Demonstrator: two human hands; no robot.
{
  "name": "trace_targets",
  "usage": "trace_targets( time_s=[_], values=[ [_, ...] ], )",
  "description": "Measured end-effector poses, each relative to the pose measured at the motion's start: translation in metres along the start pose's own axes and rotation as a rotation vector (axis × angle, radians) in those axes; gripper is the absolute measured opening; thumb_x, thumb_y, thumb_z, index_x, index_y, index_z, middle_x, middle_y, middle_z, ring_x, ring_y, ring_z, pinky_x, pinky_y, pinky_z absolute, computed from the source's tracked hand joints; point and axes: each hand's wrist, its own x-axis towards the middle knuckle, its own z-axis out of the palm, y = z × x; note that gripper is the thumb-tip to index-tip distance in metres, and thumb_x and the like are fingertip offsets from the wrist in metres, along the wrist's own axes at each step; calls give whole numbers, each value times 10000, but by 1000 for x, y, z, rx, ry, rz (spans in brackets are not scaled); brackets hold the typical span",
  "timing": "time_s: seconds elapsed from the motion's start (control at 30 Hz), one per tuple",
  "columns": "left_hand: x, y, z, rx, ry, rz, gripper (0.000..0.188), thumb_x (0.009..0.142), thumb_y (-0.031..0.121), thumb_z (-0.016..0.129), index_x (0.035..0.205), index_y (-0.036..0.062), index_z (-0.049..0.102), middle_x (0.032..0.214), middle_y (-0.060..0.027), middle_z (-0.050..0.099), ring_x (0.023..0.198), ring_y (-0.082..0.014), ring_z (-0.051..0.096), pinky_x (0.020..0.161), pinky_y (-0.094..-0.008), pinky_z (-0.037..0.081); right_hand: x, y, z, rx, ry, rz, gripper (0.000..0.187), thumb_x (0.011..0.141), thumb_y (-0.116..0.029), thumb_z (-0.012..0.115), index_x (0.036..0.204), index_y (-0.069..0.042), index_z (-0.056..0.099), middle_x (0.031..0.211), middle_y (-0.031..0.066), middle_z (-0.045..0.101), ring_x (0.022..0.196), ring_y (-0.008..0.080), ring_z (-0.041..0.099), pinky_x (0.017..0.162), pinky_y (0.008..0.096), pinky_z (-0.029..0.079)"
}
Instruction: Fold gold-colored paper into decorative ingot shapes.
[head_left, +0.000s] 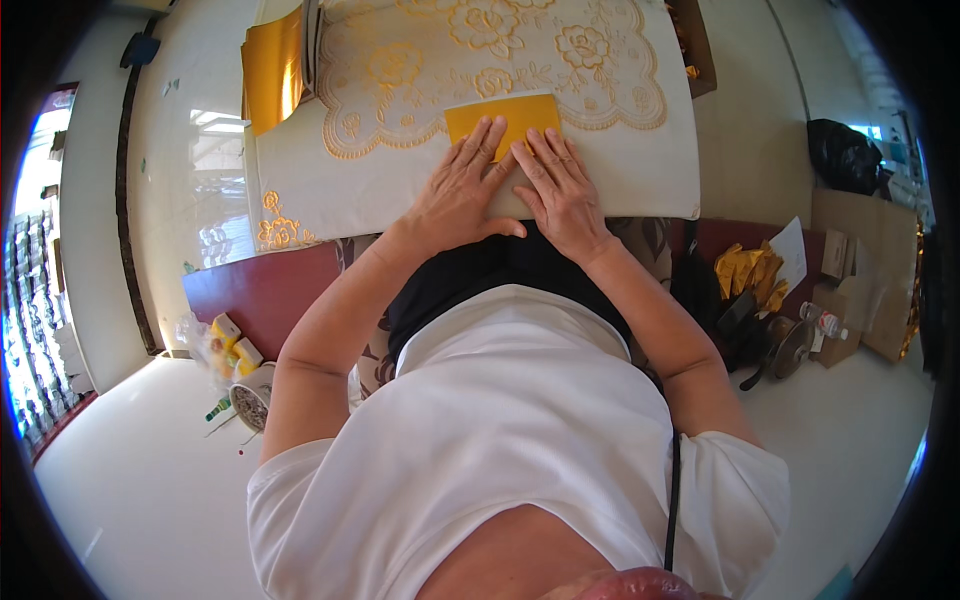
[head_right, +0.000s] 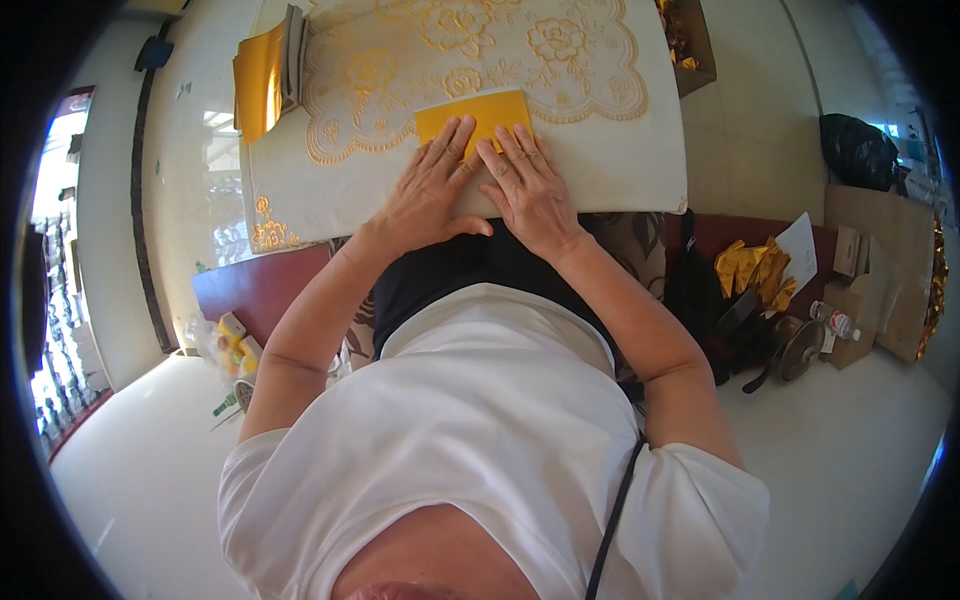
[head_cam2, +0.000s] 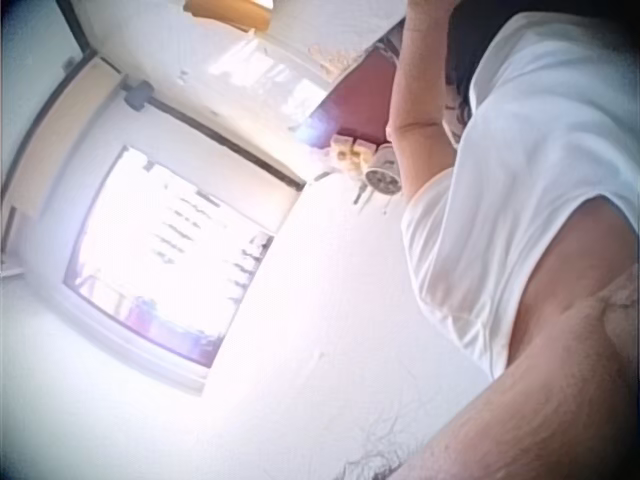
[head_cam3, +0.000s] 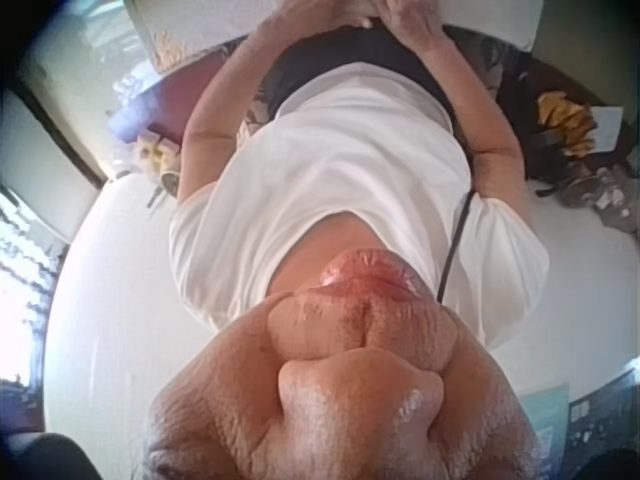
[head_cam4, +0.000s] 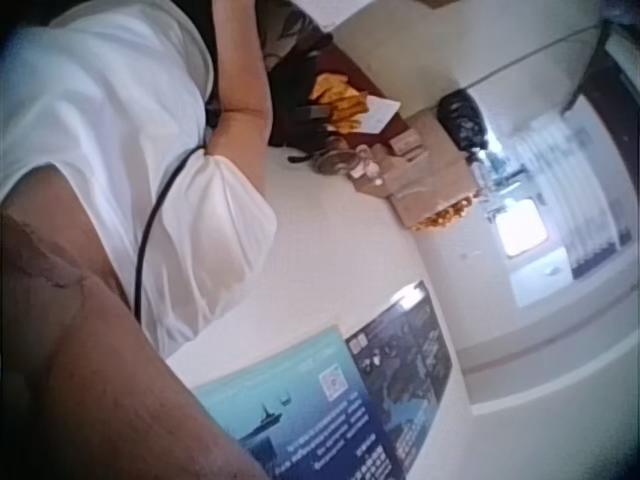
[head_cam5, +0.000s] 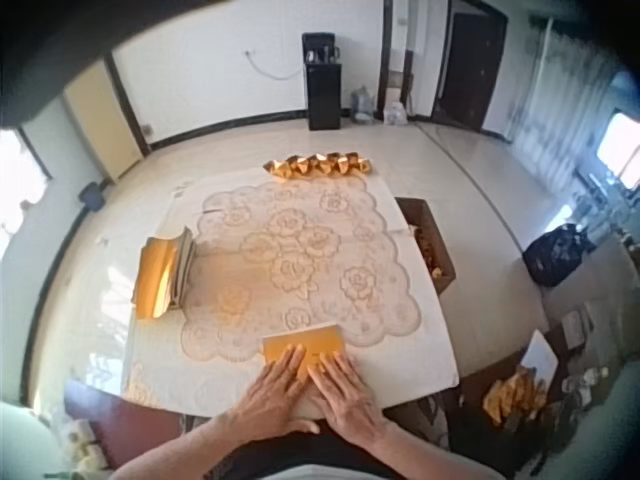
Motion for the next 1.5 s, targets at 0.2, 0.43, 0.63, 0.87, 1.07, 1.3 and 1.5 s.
trace_targets(
  time_s=[0.2,0.43,0.63,0.87,1.07,1.3,1.5],
  values=[
    [-5,-23,-15,-68,39,77,863,786,479,812,1494,72,531,1652,-167,356,1524,-381,335,1203,-500,341,0,2,-10,21,-148,-33,677,938,-329,722,1563,-233,479,1599,210,418,1478,455,375,1222,561,307],
    [-23,-39,-22,-81,104,105,554,826,326,802,1314,85,700,1558,-139,514,1464,-358,450,1194,-473,384,1,0,-13,15,-186,-5,598,919,-308,733,1495,-262,578,1653,172,353,1509,417,342,1234,541,291],
    [-23,-41,-24,-22,124,106,460,861,267,785,1284,97,720,1508,-128,570,1431,-348,497,1189,-471,391,-4,18,-21,-85,-64,18,437,905,-342,754,1336,-282,710,1604,174,428,1495,453,347,1203,577,323],
    [-17,-43,-17,17,200,73,406,889,152,773,1277,54,703,1409,-113,653,1335,-336,594,1144,-468,447,-6,36,-39,-157,9,48,342,914,-328,761,1250,-263,763,1591,148,466,1489,462,354,1192,557,347],
    [-7,-39,-17,70,284,139,385,888,72,750,1266,40,685,1304,-129,705,1210,-346,670,1052,-456,531,4,36,-36,-187,72,2,371,856,-207,819,1197,-78,746,1504,139,566,1446,442,430,1178,520,381],
    [-4,-43,-13,70,306,156,269,885,10,700,1154,19,696,1241,-147,727,1177,-344,690,1015,-451,550,36,0,-31,-135,256,-7,659,686,-96,907,1293,-80,653,1309,115,622,1367,399,501,1139,503,419],
    [-7,-45,-7,1,365,99,225,875,-2,701,1098,28,695,1201,-129,744,1161,-322,705,985,-438,561,41,-16,-22,-102,130,-125,568,709,-100,877,1242,-163,691,1382,150,581,1386,418,476,1139,517,426]
  ],
)
